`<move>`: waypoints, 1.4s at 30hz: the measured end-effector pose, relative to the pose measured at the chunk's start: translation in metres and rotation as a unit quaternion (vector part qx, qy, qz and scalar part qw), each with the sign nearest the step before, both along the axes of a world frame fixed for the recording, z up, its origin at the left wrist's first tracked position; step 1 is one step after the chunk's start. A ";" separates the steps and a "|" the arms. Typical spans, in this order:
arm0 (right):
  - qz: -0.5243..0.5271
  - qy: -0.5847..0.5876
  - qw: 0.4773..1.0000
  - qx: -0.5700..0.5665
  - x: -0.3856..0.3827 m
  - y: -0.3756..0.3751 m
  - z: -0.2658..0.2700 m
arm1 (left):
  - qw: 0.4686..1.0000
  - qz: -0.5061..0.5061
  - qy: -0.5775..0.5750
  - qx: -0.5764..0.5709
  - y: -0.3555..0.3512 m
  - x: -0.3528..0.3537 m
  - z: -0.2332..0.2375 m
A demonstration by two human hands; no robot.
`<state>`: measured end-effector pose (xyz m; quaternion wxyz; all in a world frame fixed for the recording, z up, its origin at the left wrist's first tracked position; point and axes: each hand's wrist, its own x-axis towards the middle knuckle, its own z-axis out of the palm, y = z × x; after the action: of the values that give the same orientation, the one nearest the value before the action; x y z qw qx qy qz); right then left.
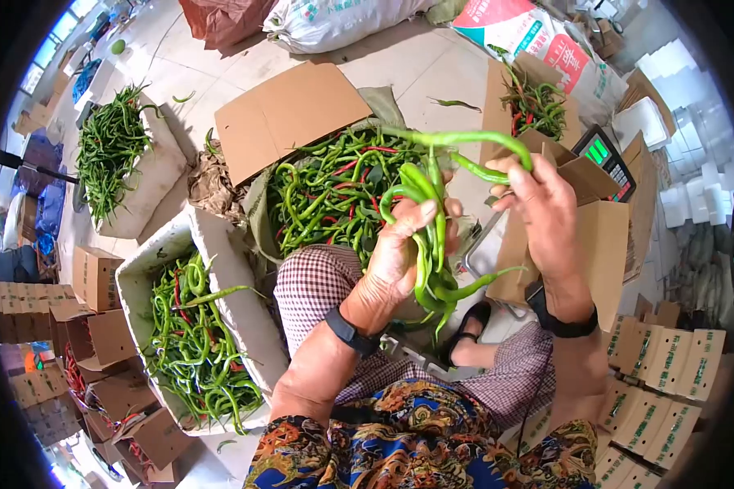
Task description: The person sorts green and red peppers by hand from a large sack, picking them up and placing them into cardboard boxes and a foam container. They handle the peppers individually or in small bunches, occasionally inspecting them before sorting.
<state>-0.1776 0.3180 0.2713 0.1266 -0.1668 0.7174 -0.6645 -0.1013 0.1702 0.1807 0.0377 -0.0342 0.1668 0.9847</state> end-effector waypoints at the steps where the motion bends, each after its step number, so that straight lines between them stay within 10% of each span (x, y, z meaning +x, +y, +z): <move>1: 0.010 -0.039 0.997 -0.070 -0.007 0.005 -0.009 | 1.000 -0.002 0.002 0.000 -0.001 -0.001 -0.002; 20: -0.044 -0.214 0.929 -0.298 -0.034 0.153 -0.024 | 0.999 -0.027 0.005 -0.038 -0.003 0.000 -0.008; 24: -0.394 -0.054 0.916 0.062 -0.029 0.191 -0.029 | 0.998 -0.008 -0.037 -0.049 0.002 0.000 -0.006; 27: -0.254 -0.014 0.935 0.246 0.011 0.154 -0.001 | 0.999 -0.001 -0.030 0.015 0.005 -0.004 -0.006; 30: -0.024 -0.007 0.979 0.200 0.070 0.093 -0.005 | 0.997 0.004 -0.026 0.073 0.004 -0.008 -0.008; 31: 0.081 0.253 0.910 0.317 0.083 0.066 -0.002 | 0.997 0.011 -0.022 0.080 0.004 -0.009 -0.008; 42: -0.011 0.289 0.917 0.274 0.100 0.004 -0.066 | 0.989 0.106 -0.095 0.039 -0.008 -0.010 -0.023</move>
<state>-0.0780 0.3223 0.2058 -0.0527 -0.3022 0.8787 -0.3658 -0.1116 0.1617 0.1574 -0.0501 -0.1435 0.1195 0.9811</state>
